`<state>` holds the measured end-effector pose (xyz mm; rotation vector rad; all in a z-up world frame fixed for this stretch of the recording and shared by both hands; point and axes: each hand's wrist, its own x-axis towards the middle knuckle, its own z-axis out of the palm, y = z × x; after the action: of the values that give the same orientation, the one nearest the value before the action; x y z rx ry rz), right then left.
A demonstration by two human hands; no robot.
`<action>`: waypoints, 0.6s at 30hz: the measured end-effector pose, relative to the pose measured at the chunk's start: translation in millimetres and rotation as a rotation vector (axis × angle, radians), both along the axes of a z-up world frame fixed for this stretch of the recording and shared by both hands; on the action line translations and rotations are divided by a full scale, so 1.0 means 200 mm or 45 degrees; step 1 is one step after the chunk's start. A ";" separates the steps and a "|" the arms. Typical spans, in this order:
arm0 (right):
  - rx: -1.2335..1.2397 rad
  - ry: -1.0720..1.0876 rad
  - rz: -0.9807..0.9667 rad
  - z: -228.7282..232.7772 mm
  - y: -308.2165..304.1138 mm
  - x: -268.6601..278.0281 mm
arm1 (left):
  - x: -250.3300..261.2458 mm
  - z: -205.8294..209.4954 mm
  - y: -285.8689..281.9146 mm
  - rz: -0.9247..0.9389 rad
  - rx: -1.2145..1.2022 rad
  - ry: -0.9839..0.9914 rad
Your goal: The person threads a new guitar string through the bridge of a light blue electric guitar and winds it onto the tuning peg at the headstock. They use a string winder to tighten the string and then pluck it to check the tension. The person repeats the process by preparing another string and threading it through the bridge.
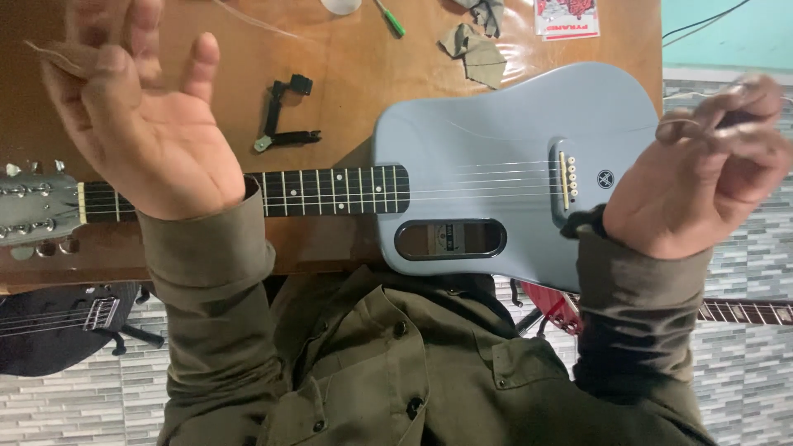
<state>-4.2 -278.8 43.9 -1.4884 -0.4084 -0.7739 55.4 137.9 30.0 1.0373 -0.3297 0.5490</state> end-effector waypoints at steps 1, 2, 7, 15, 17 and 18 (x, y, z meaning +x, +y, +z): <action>-0.002 -0.004 0.001 0.00 0.05 0.04 | 0.02 0.03 -0.04 0.001 -0.002 -0.004; -0.084 -0.050 -0.077 0.01 0.10 0.07 | 0.04 0.06 -0.08 0.118 -0.047 -0.022; -0.127 0.081 0.030 -0.09 0.42 0.16 | 0.04 -0.02 -0.18 -0.016 0.369 -0.031; -0.103 0.517 0.580 -0.29 0.44 0.17 | 0.02 -0.09 -0.11 0.096 0.532 0.002; -0.092 0.533 0.564 -0.28 0.44 0.18 | 0.04 -0.06 -0.10 0.080 0.496 -0.054; -0.076 0.550 0.540 -0.28 0.45 0.18 | 0.04 -0.05 -0.09 0.057 0.462 -0.111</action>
<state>32.8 -189.6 -13.1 -1.5069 -0.4000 -0.0994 63.8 120.2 19.8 1.3757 -0.4965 0.5887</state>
